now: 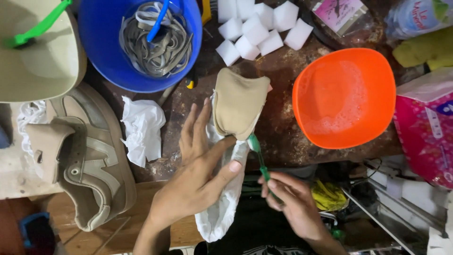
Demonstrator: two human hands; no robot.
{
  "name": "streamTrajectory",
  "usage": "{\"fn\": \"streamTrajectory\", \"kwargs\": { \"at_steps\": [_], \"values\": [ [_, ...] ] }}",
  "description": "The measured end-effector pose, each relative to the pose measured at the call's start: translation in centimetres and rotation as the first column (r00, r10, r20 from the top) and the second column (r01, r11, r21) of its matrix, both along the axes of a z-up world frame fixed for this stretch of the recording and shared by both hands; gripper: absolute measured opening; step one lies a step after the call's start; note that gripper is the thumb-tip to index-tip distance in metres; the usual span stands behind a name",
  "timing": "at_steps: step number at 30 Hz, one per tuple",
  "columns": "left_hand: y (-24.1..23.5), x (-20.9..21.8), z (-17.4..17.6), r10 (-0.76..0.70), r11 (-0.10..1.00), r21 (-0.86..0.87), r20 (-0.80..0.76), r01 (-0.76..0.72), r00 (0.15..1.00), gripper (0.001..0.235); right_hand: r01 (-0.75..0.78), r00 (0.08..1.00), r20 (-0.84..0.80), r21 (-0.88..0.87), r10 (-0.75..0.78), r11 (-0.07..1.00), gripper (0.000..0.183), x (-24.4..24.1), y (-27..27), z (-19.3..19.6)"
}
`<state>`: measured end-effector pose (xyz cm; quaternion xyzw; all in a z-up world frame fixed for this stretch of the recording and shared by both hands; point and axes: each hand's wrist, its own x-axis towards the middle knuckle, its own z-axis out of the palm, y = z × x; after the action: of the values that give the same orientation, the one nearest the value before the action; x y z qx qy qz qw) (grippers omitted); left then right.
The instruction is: The person sits on the floor and cleans a white shoe using a green toothbrush and soapy water from an orange bowl. They repeatedly dip the brush, scrub the shoe's surface, and wipe it with paper towels.
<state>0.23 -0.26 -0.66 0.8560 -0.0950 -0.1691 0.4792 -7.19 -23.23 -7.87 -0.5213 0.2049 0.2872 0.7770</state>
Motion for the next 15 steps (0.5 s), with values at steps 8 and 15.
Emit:
{"fn": "streamTrajectory", "kwargs": {
  "at_steps": [8, 15],
  "values": [
    [-0.2, -0.5, 1.1, 0.020, 0.999, 0.028, 0.212, -0.026, 0.977, 0.059, 0.086, 0.785, 0.286, -0.929, 0.549, 0.360, 0.024, 2.6, -7.2, 8.1],
    [-0.5, -4.5, 5.4, 0.166, 0.940, 0.206, 0.422, -0.273, 0.891, 0.091, 0.580, 0.450, 0.311, -0.815, 0.837, -0.010, 0.014, 8.3, -8.8, 10.2]
  ]
}}
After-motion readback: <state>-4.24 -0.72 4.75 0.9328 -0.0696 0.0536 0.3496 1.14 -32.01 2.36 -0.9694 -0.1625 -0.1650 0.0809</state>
